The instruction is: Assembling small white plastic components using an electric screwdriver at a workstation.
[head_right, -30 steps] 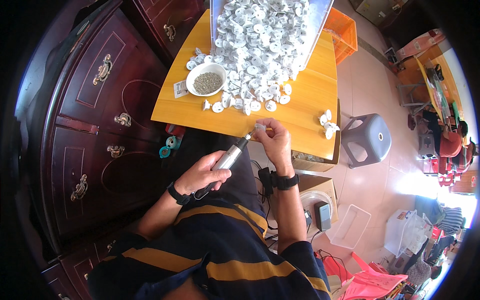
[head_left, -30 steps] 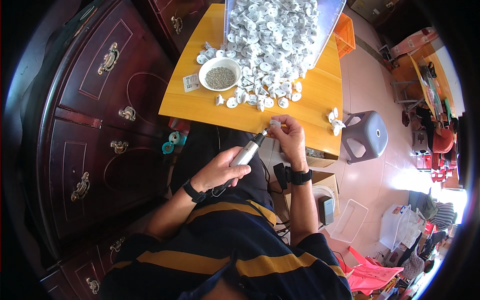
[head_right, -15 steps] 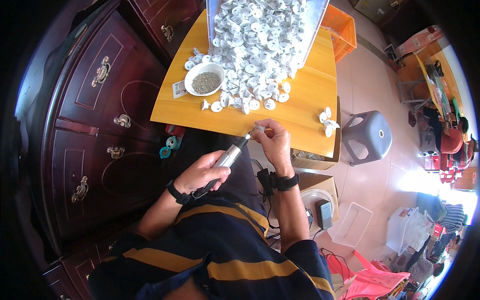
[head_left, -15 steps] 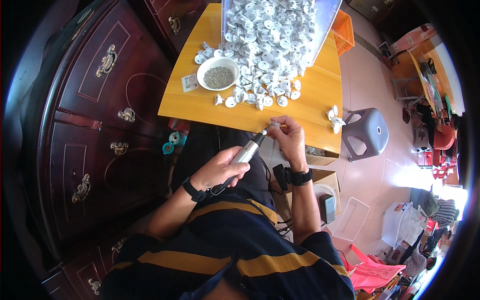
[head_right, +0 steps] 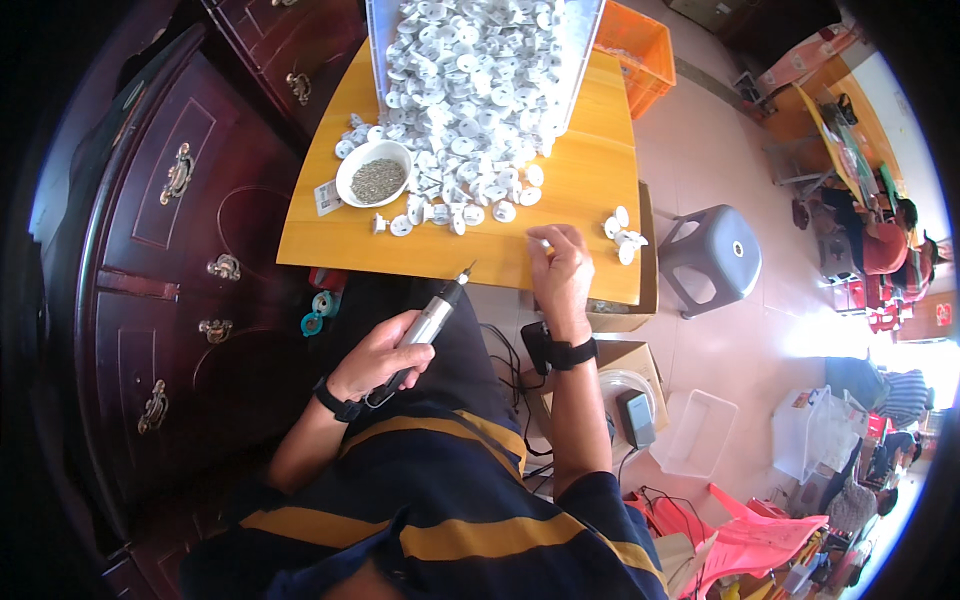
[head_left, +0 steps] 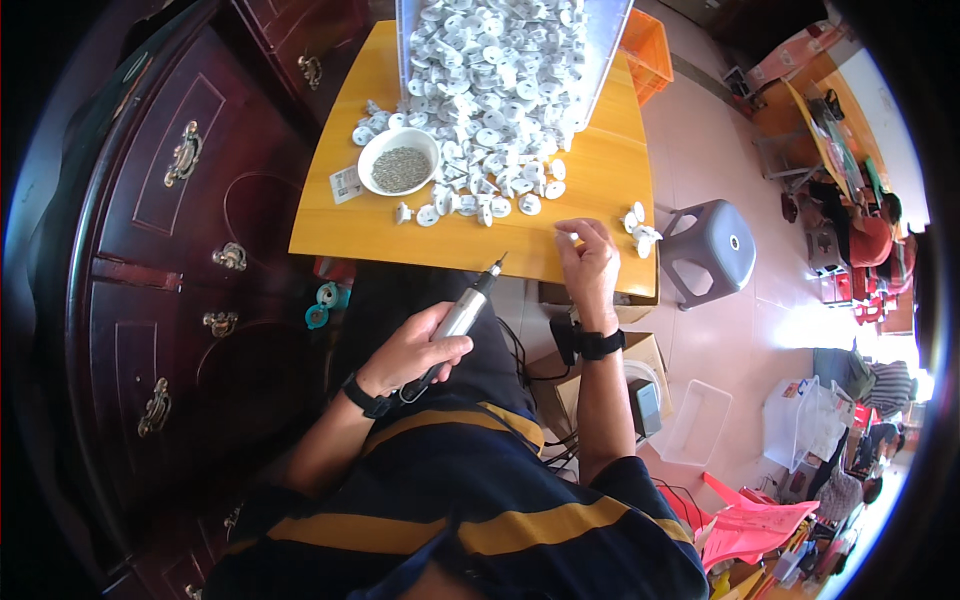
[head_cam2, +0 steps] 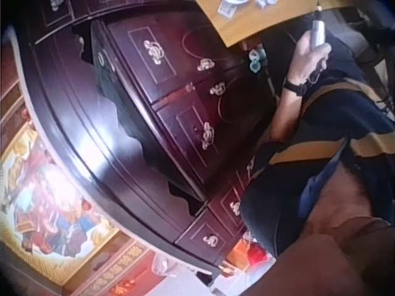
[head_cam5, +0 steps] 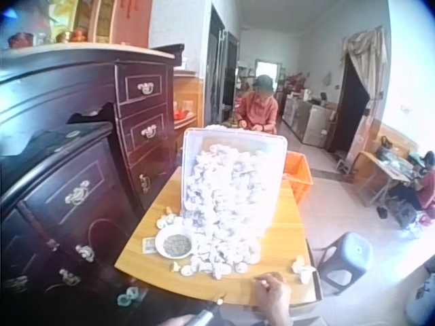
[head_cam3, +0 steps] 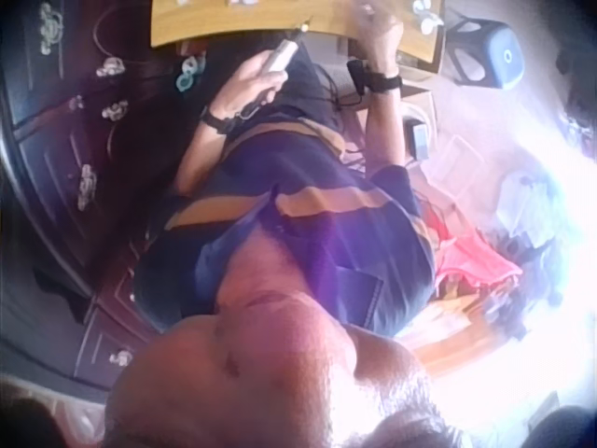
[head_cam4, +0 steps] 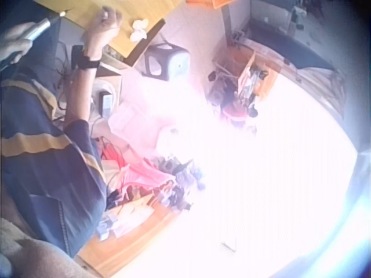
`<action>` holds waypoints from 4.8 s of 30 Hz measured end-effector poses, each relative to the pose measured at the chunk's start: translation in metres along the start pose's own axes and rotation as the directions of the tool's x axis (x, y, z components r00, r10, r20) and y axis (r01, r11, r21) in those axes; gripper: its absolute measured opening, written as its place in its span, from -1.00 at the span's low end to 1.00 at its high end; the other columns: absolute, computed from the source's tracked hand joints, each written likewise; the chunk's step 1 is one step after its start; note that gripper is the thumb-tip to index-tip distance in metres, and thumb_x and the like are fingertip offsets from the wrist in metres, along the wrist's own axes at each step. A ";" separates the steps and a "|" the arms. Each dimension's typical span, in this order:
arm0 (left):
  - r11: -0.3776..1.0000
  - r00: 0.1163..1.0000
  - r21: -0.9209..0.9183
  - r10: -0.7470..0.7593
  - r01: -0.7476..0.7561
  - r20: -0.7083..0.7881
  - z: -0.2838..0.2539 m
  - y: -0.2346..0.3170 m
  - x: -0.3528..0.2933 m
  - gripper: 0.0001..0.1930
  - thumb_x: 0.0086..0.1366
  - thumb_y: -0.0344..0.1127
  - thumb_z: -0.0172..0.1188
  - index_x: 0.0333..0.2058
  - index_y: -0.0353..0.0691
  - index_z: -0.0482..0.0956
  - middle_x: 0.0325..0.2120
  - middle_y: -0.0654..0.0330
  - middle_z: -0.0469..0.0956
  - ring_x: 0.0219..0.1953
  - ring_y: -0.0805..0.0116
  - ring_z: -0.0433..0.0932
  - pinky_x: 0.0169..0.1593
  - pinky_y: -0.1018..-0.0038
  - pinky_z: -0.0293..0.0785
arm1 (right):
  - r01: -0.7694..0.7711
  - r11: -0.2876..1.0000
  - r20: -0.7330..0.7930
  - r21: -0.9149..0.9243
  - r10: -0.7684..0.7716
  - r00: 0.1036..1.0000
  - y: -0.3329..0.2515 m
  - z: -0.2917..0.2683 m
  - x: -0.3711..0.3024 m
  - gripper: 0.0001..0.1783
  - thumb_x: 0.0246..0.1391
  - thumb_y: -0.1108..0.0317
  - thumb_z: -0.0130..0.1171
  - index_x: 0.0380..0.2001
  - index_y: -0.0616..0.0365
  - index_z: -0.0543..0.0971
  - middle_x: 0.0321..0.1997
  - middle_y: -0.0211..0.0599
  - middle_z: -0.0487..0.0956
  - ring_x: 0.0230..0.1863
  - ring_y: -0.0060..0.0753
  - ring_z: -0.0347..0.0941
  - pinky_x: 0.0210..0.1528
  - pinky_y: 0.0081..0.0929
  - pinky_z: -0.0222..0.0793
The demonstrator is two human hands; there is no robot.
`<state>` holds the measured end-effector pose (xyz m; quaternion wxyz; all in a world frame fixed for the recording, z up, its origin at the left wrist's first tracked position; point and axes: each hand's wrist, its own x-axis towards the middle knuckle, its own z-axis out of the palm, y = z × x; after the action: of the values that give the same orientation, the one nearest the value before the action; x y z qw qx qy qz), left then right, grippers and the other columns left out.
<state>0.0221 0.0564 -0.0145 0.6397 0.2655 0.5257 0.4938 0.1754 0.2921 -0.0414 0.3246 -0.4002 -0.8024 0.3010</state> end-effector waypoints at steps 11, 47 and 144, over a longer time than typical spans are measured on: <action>0.998 0.998 -0.036 0.054 -0.055 -0.027 -0.010 -0.003 -0.010 -0.57 0.35 -0.27 0.24 0.10 -0.33 0.37 -0.49 0.30 0.46 -0.58 0.58 0.46 -0.48 0.61 0.42 | 0.071 0.966 -0.130 -0.250 -0.106 0.986 -0.019 -0.039 0.029 -0.74 0.00 0.47 0.29 -0.18 0.07 0.62 -0.13 -0.18 0.59 -0.27 -0.05 0.59 -0.21 -0.23 0.54; 0.988 0.986 -0.103 0.098 -0.113 -0.137 -0.039 -0.012 -0.049 -0.55 0.36 -0.30 0.23 0.14 -0.29 0.33 -0.47 0.30 0.44 -0.56 0.60 0.43 -0.47 0.63 0.41 | 0.570 0.767 0.578 -0.294 -0.333 0.745 -0.129 0.184 0.108 -0.82 0.09 0.26 0.14 -0.35 0.07 0.66 -0.30 -0.03 0.66 -0.22 0.03 0.64 -0.19 -0.10 0.56; 0.985 0.984 0.021 0.174 -0.173 -0.032 -0.013 -0.007 -0.027 -0.41 0.29 -0.26 0.33 0.19 -0.34 0.29 -0.41 0.31 0.43 -0.55 0.61 0.44 -0.46 0.63 0.44 | 0.177 0.942 0.208 -0.284 -0.120 0.971 -0.024 0.023 0.034 -0.54 -0.08 0.26 0.42 -0.05 -0.01 0.57 -0.25 -0.13 0.59 -0.28 -0.02 0.60 -0.22 -0.14 0.51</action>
<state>0.0135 0.0266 -0.0133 0.5830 0.3076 0.5157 0.5473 0.1312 0.3037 -0.0283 0.2045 -0.3527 -0.8938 0.1867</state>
